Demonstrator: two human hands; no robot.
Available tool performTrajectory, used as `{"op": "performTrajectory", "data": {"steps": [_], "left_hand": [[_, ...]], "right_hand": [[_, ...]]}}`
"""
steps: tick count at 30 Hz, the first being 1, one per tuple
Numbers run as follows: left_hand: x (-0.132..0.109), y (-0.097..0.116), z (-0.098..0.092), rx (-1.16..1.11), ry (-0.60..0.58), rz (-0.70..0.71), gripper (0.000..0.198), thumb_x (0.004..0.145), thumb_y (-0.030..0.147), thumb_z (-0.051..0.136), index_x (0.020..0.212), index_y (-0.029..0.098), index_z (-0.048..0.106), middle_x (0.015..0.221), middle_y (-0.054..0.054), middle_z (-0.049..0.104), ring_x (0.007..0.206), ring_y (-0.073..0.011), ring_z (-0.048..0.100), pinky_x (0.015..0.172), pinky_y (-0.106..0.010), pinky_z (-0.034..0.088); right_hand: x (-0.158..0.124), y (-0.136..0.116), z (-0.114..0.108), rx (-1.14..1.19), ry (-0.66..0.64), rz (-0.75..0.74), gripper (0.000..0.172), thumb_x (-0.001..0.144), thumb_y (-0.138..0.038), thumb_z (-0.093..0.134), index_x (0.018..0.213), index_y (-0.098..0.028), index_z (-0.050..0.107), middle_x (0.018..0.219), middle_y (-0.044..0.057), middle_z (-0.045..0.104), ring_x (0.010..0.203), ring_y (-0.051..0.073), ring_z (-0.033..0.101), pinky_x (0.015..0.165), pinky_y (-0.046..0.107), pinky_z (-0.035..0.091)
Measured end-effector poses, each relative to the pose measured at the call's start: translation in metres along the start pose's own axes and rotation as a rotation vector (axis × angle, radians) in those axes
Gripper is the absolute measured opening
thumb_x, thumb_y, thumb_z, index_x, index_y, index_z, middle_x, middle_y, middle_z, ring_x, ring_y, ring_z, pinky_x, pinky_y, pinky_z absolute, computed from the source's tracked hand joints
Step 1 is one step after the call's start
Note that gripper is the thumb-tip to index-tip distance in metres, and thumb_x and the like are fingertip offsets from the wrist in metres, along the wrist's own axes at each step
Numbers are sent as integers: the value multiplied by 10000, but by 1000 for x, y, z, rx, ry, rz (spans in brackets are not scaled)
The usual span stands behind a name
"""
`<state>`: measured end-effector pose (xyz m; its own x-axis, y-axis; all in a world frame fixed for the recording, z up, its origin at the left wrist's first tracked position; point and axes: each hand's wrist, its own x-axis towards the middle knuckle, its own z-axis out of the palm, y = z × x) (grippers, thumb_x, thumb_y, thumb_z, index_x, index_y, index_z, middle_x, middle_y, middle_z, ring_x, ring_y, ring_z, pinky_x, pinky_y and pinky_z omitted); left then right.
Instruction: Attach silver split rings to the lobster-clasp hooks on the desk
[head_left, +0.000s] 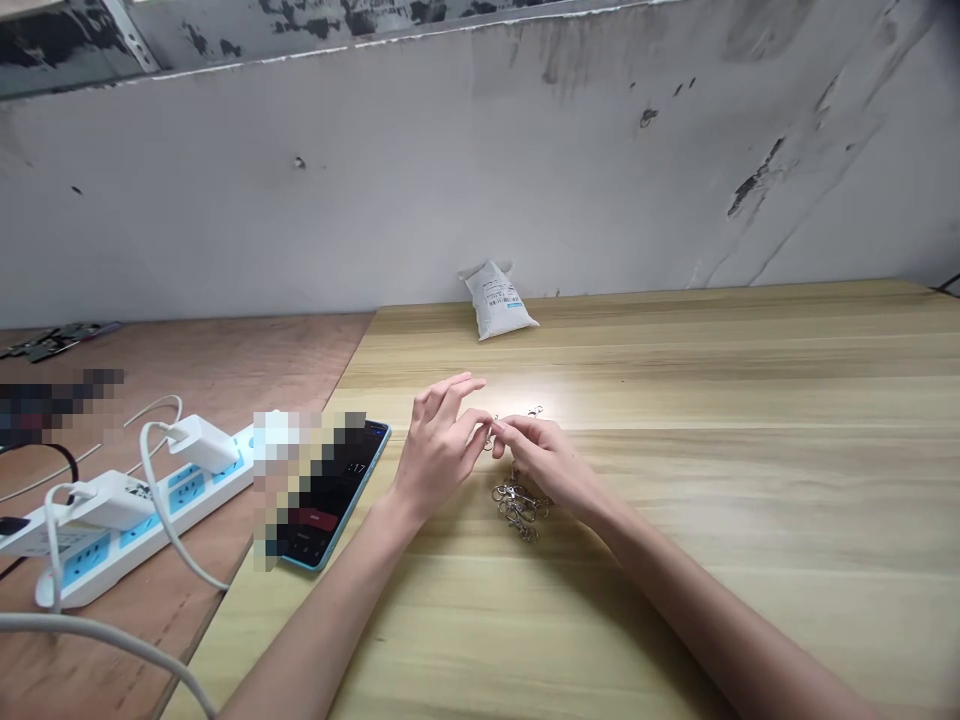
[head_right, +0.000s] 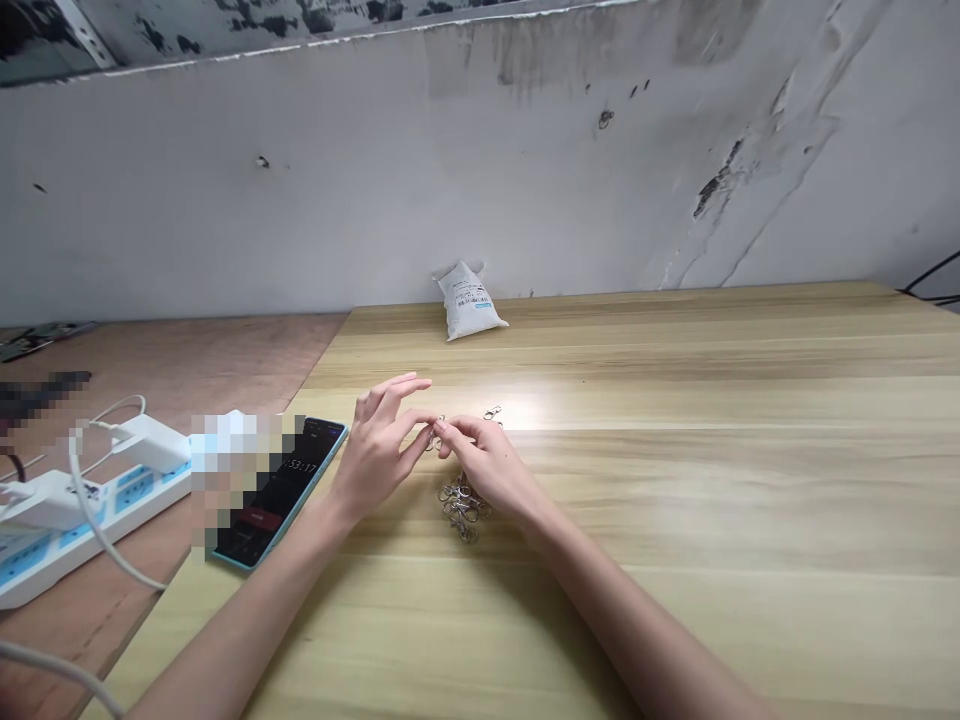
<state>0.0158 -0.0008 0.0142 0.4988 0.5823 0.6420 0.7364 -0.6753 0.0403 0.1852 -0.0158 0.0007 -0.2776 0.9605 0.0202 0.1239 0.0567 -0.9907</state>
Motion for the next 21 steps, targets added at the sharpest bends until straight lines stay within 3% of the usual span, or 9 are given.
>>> {"op": "performTrajectory", "data": {"steps": [3, 8, 11, 15, 18, 21], "left_hand": [[1, 2, 0, 36, 26, 33, 108, 908, 160, 548, 879, 179, 650, 1261, -87, 603, 1251, -256, 490, 1032, -432, 364], [0, 3, 1, 4, -13, -21, 106, 915, 175, 540, 895, 182, 644, 1278, -88, 587, 1267, -258, 472, 1023, -424, 364], [-1, 3, 1, -30, -31, -61, 111, 921, 179, 529, 907, 186, 638, 1289, -90, 575, 1277, -265, 460, 1015, -421, 365], [0, 5, -1, -104, -34, -113, 115, 929, 177, 511, 944, 191, 625, 1294, -87, 567, 1281, -264, 448, 1019, -421, 367], [1, 2, -4, -153, -33, -179, 116, 933, 198, 510, 953, 202, 624, 1297, -80, 560, 1280, -264, 436, 1029, -437, 364], [0, -7, -5, -153, -137, -186, 102, 909, 197, 544, 916, 204, 645, 1269, -81, 571, 1268, -275, 438, 1014, -456, 375]], "right_hand": [[0, 1, -1, 69, -37, 62, 430, 899, -570, 482, 724, -185, 561, 477, -84, 286, 428, 77, 222, 427, 229, 185], [-1, 1, 0, -134, -22, -107, 358, 933, -451, 472, 720, -176, 557, 631, -23, 488, 541, 99, 370, 518, 235, 293], [-4, -1, 3, -317, 0, -196, 325, 965, -369, 409, 713, -187, 504, 663, -14, 498, 594, 119, 408, 559, 244, 319], [-9, -6, 3, -373, -130, -225, 325, 986, -334, 347, 711, -196, 449, 662, -20, 475, 602, 120, 413, 573, 242, 336], [-9, -9, -2, -397, -224, -210, 360, 982, -360, 364, 697, -185, 499, 626, -22, 471, 576, 113, 399, 550, 240, 323], [-5, -6, -14, -409, -127, -184, 362, 964, -384, 415, 728, -173, 591, 569, -31, 458, 521, 105, 372, 511, 240, 285]]}}
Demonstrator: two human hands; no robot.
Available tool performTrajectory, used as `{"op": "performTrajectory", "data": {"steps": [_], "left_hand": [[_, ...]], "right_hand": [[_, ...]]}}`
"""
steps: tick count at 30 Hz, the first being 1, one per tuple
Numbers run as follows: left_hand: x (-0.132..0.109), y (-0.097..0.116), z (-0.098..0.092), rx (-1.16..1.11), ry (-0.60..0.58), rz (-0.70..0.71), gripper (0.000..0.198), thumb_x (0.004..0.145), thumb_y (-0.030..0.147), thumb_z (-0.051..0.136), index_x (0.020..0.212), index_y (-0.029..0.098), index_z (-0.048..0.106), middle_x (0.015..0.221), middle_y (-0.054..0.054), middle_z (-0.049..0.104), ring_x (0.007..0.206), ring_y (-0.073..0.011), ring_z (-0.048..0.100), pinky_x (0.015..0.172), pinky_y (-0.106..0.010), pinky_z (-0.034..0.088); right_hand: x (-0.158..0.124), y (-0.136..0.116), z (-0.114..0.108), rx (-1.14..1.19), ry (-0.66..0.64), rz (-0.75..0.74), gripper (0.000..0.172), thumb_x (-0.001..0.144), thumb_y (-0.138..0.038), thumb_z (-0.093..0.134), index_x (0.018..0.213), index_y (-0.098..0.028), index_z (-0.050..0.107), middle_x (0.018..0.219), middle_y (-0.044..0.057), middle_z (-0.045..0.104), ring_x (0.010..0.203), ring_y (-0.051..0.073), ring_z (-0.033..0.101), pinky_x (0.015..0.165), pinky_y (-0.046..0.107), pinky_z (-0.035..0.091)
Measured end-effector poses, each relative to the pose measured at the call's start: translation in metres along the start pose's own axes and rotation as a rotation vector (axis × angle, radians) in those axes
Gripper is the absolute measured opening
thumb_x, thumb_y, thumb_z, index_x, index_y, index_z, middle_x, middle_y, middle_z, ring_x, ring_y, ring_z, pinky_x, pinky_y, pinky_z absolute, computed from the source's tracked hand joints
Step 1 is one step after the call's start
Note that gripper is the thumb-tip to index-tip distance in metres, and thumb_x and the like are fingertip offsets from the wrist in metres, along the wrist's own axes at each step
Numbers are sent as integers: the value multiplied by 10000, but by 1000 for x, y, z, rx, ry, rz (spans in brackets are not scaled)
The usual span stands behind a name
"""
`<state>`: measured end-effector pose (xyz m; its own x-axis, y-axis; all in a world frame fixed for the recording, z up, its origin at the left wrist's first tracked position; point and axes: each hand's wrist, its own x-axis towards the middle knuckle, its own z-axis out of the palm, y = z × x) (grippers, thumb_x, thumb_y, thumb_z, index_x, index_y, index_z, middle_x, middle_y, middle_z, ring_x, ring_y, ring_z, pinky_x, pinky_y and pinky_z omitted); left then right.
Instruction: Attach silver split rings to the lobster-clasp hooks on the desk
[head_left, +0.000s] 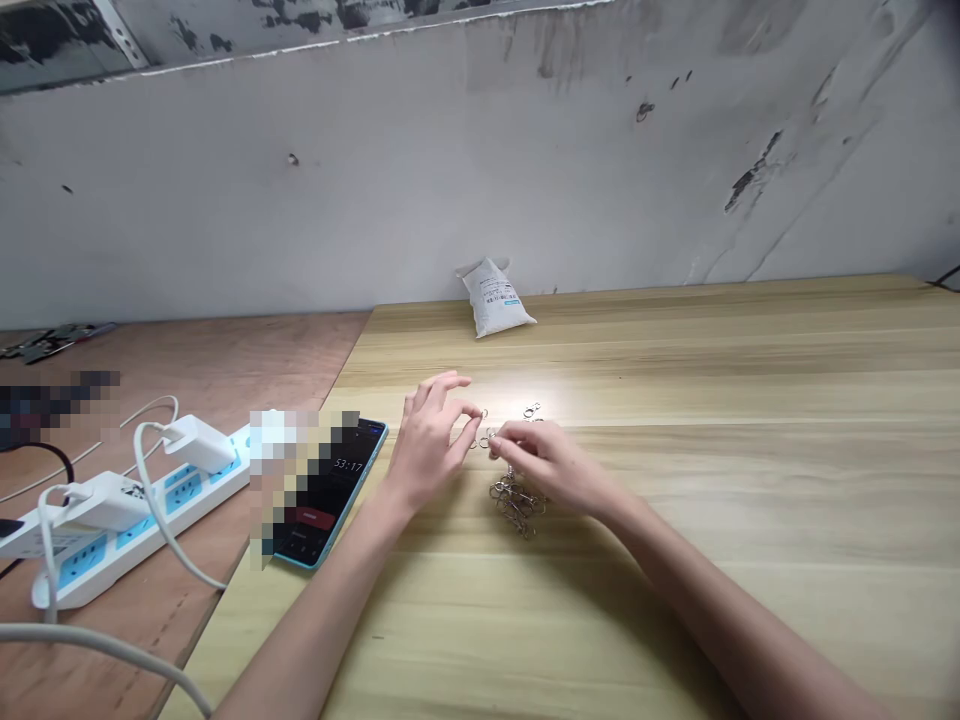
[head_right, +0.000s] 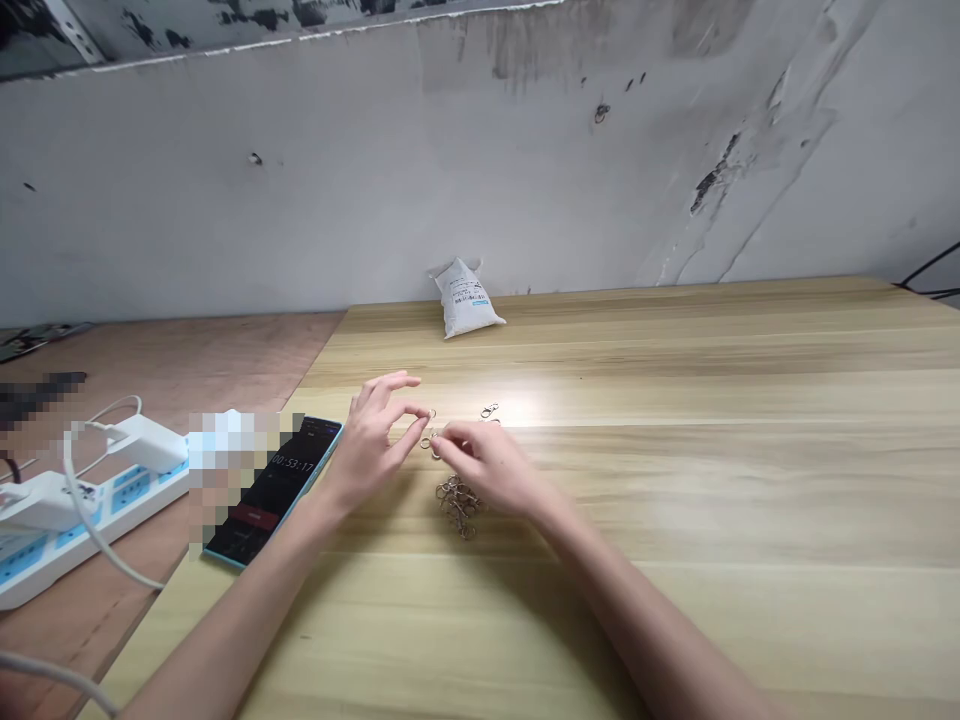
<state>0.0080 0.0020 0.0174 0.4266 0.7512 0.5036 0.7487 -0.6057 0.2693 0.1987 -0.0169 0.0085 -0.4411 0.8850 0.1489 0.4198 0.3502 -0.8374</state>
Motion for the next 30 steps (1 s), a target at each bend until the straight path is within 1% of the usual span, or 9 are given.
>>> {"op": "performTrajectory", "data": {"steps": [5, 8, 11, 15, 17, 22, 26, 28, 30], "left_hand": [[-1, -18, 2, 88, -236, 99, 114, 882, 168, 569, 825, 195, 663, 1194, -77, 605, 1192, -267, 486, 963, -460, 397], [-2, -18, 2, 106, -267, 104, 121, 886, 180, 568, 822, 192, 670, 1177, -81, 611, 1167, -263, 496, 973, -470, 382], [-2, -14, -2, 1, -263, 82, 99, 890, 207, 575, 878, 203, 674, 1175, -71, 607, 1146, -249, 507, 973, -467, 384], [-3, -5, -5, -263, -392, 127, 92, 883, 288, 614, 904, 236, 686, 1103, -35, 617, 1065, -199, 551, 950, -395, 427], [-4, -1, -2, -304, -445, 162, 101, 848, 309, 665, 919, 245, 696, 1066, -30, 624, 1047, -199, 555, 932, -377, 438], [-6, 4, 10, -276, -437, 211, 77, 874, 241, 634, 876, 256, 710, 990, -24, 648, 994, -194, 574, 934, -394, 423], [-5, 2, 11, -254, -413, 227, 99, 887, 232, 620, 861, 258, 712, 977, -22, 659, 967, -194, 576, 915, -405, 423], [-3, 1, 9, -257, -397, 204, 70, 870, 239, 647, 841, 253, 710, 977, -22, 662, 964, -197, 574, 904, -407, 426], [-2, 1, 6, -290, -382, 173, 48, 853, 238, 669, 826, 248, 708, 989, -20, 662, 979, -199, 574, 904, -406, 432]], "right_hand": [[6, 29, -20, -264, 261, 93, 296, 891, -394, 548, 715, -179, 650, 652, 10, 614, 585, 129, 478, 555, 251, 303], [6, 39, -25, -420, 272, 141, 229, 873, -354, 568, 751, -195, 677, 696, 18, 657, 638, 147, 532, 572, 254, 303], [6, 40, -24, -504, 255, 152, 171, 859, -318, 573, 795, -207, 687, 741, 19, 672, 656, 150, 552, 568, 250, 297], [6, 37, -22, -540, 279, 143, 172, 861, -317, 556, 815, -209, 682, 704, 16, 647, 598, 141, 523, 552, 250, 286], [7, 36, -22, -549, 302, 140, 181, 869, -311, 539, 819, -208, 680, 675, 13, 630, 576, 139, 505, 547, 252, 281], [6, 35, -20, -541, 323, 103, 204, 879, -302, 517, 802, -206, 680, 643, 14, 617, 553, 137, 486, 538, 256, 271], [6, 33, -18, -486, 320, 75, 212, 883, -294, 513, 794, -197, 679, 646, 12, 619, 568, 133, 489, 551, 252, 283], [5, 30, -17, -410, 273, 40, 212, 881, -288, 511, 793, -195, 680, 652, 10, 619, 590, 133, 497, 561, 246, 297], [4, 27, -17, -307, 168, 7, 216, 878, -244, 486, 841, -198, 694, 660, 5, 619, 596, 128, 495, 564, 238, 310]]}}
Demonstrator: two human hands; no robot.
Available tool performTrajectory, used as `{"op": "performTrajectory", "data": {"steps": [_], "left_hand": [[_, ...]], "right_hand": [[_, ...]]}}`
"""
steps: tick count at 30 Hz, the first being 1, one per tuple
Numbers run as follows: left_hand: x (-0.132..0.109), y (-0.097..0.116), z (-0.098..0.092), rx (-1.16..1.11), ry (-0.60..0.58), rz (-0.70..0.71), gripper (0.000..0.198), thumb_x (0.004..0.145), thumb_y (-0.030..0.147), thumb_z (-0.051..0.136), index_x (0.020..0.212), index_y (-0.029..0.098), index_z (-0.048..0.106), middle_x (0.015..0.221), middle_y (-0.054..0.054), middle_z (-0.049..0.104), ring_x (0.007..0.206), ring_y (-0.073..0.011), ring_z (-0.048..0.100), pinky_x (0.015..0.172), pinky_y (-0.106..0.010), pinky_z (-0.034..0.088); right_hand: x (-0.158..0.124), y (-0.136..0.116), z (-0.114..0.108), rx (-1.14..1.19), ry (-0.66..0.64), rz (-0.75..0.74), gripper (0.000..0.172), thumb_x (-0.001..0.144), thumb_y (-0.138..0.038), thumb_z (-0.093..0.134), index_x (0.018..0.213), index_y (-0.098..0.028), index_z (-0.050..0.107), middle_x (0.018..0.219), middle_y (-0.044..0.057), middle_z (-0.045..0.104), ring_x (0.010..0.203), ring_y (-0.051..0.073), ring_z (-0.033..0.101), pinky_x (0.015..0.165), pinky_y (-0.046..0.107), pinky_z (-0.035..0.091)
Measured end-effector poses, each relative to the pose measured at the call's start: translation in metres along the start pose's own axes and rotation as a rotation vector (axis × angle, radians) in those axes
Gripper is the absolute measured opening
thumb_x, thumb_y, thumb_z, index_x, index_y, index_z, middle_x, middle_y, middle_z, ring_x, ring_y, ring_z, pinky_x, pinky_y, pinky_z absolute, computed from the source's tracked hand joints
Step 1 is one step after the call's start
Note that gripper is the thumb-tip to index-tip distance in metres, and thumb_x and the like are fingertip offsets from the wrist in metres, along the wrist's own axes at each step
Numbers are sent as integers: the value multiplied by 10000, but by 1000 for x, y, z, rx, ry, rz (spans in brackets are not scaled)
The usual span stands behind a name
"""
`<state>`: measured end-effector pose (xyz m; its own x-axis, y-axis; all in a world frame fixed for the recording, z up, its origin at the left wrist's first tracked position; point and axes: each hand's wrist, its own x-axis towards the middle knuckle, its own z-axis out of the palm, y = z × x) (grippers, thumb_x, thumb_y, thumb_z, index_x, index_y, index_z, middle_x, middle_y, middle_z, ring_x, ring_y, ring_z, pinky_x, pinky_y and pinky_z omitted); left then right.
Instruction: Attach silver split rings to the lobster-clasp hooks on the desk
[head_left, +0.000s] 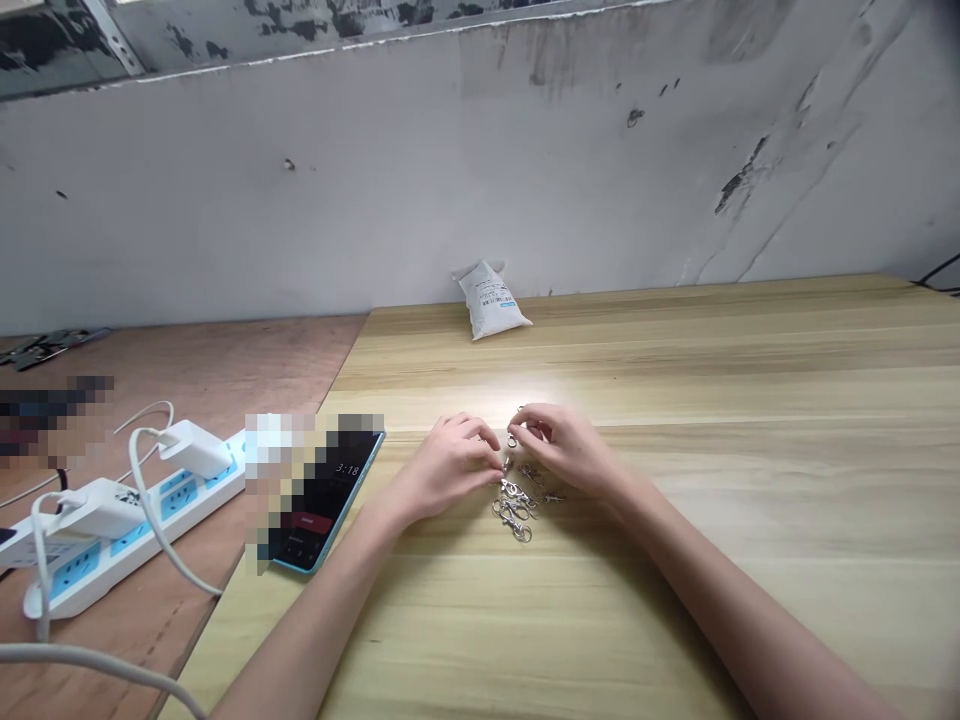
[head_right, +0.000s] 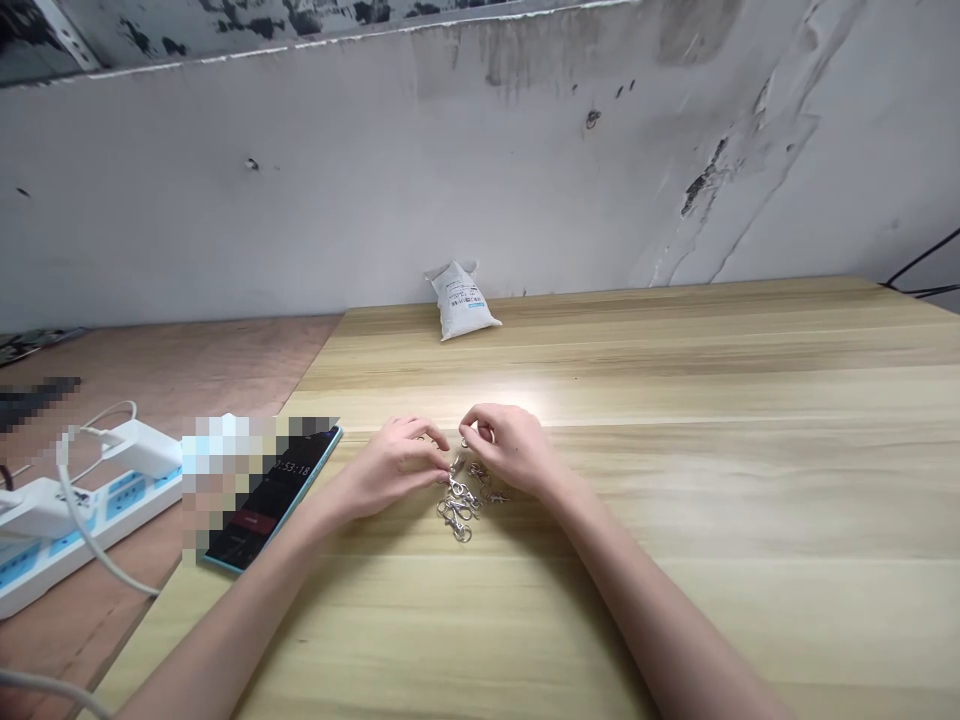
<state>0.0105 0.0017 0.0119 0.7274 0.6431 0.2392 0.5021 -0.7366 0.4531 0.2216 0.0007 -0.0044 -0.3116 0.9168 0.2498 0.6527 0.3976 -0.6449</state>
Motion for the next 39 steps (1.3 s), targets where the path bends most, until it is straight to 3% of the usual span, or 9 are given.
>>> {"op": "performTrajectory", "data": {"steps": [6, 11, 16, 20, 22, 27, 32, 35, 39], "left_hand": [[0, 7, -12, -203, 66, -66, 92, 875, 227, 633, 857, 263, 716, 1042, -29, 649, 1027, -192, 594, 920, -409, 478], [-1, 9, -15, -342, 89, -127, 105, 877, 228, 618, 887, 252, 720, 1094, -54, 626, 1060, -197, 603, 901, -391, 519], [0, 10, -14, -403, 106, -170, 92, 865, 225, 624, 843, 238, 712, 1098, -53, 608, 1083, -189, 590, 910, -384, 521], [1, 13, -16, -363, 145, -202, 88, 811, 154, 645, 789, 220, 700, 1091, -48, 609, 1078, -194, 590, 917, -384, 508], [1, 13, -15, -321, 168, -204, 99, 788, 123, 644, 756, 209, 682, 1083, -45, 616, 1063, -198, 595, 925, -393, 495], [1, 5, -8, -77, 242, -239, 79, 787, 148, 651, 750, 213, 672, 1059, -32, 635, 1046, -223, 578, 976, -462, 417], [1, -2, -8, 11, 342, -269, 73, 825, 175, 642, 778, 214, 682, 1064, -39, 631, 1067, -228, 548, 960, -446, 409], [1, -1, -11, 26, 413, -212, 75, 832, 178, 652, 799, 227, 698, 1098, -35, 628, 1097, -228, 528, 970, -436, 406], [1, 5, -10, 55, 462, -104, 78, 820, 173, 675, 810, 241, 712, 1150, -32, 625, 1129, -237, 508, 965, -428, 416]], "right_hand": [[-6, -14, -4, 297, -310, -1, 251, 844, -182, 475, 939, -206, 707, 665, -19, 584, 518, 91, 409, 498, 215, 304], [-5, -18, -6, 502, -280, 1, 197, 860, -255, 528, 797, -161, 689, 716, 2, 576, 523, 73, 396, 479, 216, 314], [-5, -17, -10, 607, -356, 35, 216, 876, -329, 559, 961, -177, 688, 790, -3, 548, 510, 56, 349, 458, 216, 282], [-5, -16, -10, 615, -391, 83, 246, 883, -396, 568, 874, -164, 649, 645, -39, 470, 491, 66, 336, 444, 218, 252], [-4, -15, -9, 539, -331, 54, 269, 887, -413, 566, 839, -164, 656, 629, -36, 468, 498, 73, 347, 455, 223, 262], [-4, -16, 2, 102, 60, -149, 208, 885, -332, 582, 803, -184, 702, 674, 0, 550, 572, 98, 423, 555, 243, 310], [-9, -23, 10, -6, -53, -296, 236, 874, -311, 587, 683, -184, 641, 700, 3, 601, 571, 87, 466, 548, 232, 298], [-8, -22, 12, -2, 59, -188, 259, 896, -333, 559, 693, -177, 602, 677, 0, 574, 556, 90, 437, 550, 235, 294], [-5, -22, 14, 157, 118, -76, 202, 883, -377, 594, 943, -186, 614, 821, 13, 587, 576, 91, 421, 562, 228, 331]]}}
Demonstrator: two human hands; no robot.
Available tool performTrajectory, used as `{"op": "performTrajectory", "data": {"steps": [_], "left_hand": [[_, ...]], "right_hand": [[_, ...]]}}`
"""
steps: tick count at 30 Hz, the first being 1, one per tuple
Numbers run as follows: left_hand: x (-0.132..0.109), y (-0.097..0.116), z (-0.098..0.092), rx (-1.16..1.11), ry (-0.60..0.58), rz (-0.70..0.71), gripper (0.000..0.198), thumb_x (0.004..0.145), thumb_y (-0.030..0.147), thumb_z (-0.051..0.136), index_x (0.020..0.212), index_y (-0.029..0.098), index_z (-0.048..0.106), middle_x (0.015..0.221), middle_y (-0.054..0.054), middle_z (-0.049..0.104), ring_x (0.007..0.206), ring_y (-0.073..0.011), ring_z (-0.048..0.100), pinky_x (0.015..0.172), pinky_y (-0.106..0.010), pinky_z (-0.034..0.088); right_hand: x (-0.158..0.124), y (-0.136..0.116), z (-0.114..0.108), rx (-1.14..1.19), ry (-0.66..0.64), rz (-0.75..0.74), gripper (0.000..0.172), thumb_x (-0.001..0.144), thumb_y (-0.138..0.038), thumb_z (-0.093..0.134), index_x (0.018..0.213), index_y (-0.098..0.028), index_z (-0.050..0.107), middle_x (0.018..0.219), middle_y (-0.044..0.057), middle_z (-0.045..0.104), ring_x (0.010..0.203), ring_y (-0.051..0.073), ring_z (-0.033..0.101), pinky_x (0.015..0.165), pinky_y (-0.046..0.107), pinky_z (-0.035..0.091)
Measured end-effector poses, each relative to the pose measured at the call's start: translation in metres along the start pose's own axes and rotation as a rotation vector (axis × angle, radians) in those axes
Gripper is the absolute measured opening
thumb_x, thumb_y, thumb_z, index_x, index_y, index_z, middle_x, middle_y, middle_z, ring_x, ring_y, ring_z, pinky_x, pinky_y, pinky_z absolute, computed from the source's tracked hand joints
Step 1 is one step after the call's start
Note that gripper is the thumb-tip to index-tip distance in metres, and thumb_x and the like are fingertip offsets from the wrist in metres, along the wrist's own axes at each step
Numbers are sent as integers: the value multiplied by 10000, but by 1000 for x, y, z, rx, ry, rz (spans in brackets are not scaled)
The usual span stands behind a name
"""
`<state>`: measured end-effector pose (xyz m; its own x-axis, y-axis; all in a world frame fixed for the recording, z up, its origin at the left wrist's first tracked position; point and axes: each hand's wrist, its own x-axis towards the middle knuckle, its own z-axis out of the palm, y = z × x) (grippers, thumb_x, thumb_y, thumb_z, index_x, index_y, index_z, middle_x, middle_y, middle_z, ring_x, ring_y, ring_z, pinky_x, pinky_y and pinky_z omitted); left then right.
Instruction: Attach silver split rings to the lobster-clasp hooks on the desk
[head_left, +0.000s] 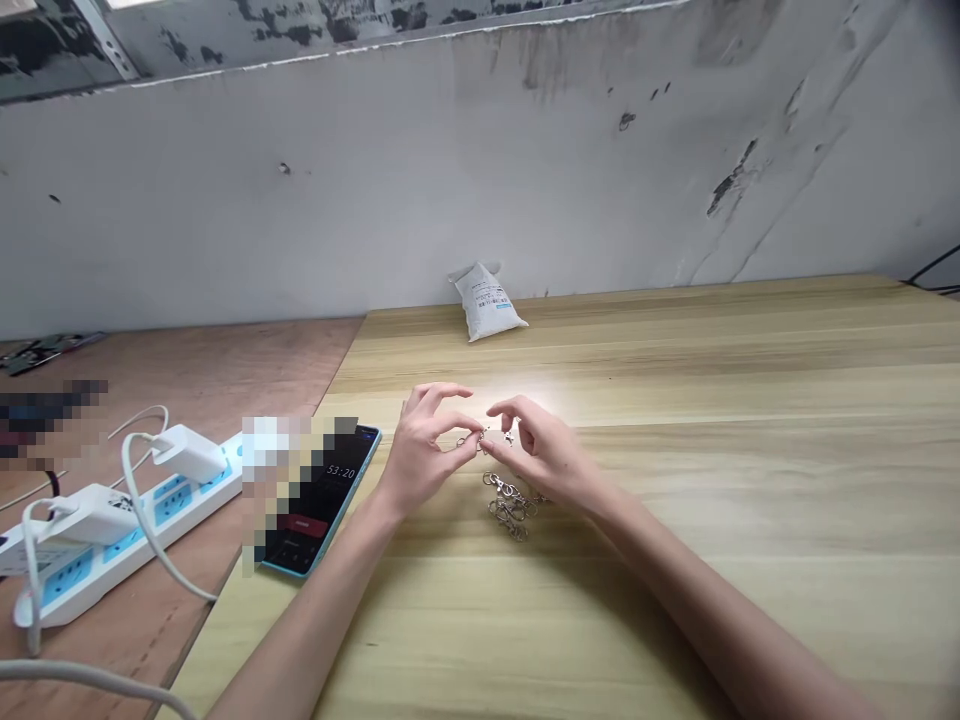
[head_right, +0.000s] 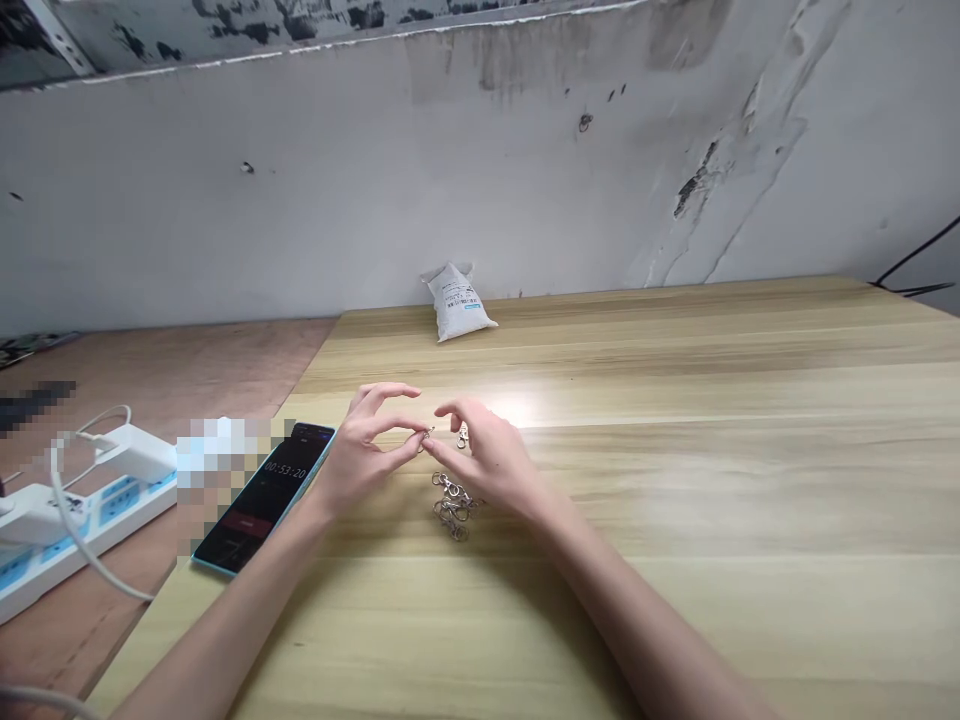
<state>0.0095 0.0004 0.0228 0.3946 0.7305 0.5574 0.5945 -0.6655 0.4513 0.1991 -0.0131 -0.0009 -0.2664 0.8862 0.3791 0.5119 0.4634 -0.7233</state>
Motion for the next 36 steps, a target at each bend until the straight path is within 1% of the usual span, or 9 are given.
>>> {"op": "performTrajectory", "data": {"steps": [4, 7, 13, 20, 22, 25, 28, 32, 36], "left_hand": [[-1, 3, 1, -6, 62, 84, 82, 817, 148, 669, 806, 224, 697, 1144, -41, 637, 1160, -246, 500, 981, -440, 413], [-1, 3, 0, -17, 74, 82, 88, 819, 132, 655, 804, 215, 682, 1136, -42, 642, 1199, -250, 481, 1009, -451, 396], [-2, 0, 5, -42, -89, -25, 78, 825, 152, 651, 783, 217, 661, 1164, -26, 649, 1263, -255, 444, 1039, -483, 354], [-5, -14, 6, 105, -254, 10, 62, 819, 160, 656, 830, 219, 671, 1257, -34, 609, 1295, -275, 412, 1027, -500, 345], [-5, -21, 4, 202, -290, 42, 54, 832, 178, 646, 817, 216, 681, 1261, -44, 603, 1288, -284, 416, 1019, -503, 347], [-4, -28, 0, 310, -328, 67, 114, 857, 193, 615, 782, 218, 697, 1238, -49, 609, 1268, -286, 431, 1016, -504, 346], [-3, -28, -4, 336, -347, 99, 109, 858, 188, 602, 823, 219, 700, 1202, -57, 615, 1221, -275, 462, 1034, -515, 324], [-3, -17, -6, 205, -390, 126, 109, 860, 235, 606, 920, 245, 696, 1174, -45, 614, 1143, -248, 499, 1010, -487, 352], [-5, -7, -1, 90, -496, 164, 85, 821, 300, 682, 890, 260, 711, 1139, -28, 626, 1131, -235, 510, 1018, -456, 346]], "right_hand": [[2, 0, -1, 137, -118, -40, 265, 936, -372, 518, 794, -179, 632, 713, -1, 552, 557, 94, 392, 548, 229, 334], [3, 8, -8, 52, -82, -116, 234, 941, -337, 523, 842, -180, 666, 684, -2, 577, 544, 93, 411, 542, 228, 328], [1, 13, -19, -363, 138, -350, 246, 968, -204, 459, 958, -195, 704, 704, 18, 647, 584, 99, 504, 554, 222, 317], [-4, -11, 3, -496, 102, -572, 275, 944, -100, 436, 981, -197, 692, 716, 6, 660, 588, 96, 518, 538, 235, 292], [-2, -5, 3, -493, 87, -519, 269, 938, -103, 444, 991, -200, 690, 769, 9, 677, 604, 96, 536, 528, 236, 288], [3, 17, -7, -507, 130, -298, 226, 935, -148, 483, 986, -207, 695, 864, 19, 695, 638, 100, 569, 531, 233, 296], [7, 37, -18, -567, 105, -146, 200, 927, -193, 511, 920, -212, 710, 871, 20, 693, 607, 105, 562, 532, 239, 290], [8, 43, -23, -605, -11, -95, 186, 910, -256, 532, 897, -216, 713, 936, 37, 673, 622, 114, 562, 533, 245, 282], [6, 34, -23, -577, -81, -104, 202, 906, -292, 525, 901, -200, 704, 982, 49, 653, 595, 99, 526, 527, 249, 282]]}}
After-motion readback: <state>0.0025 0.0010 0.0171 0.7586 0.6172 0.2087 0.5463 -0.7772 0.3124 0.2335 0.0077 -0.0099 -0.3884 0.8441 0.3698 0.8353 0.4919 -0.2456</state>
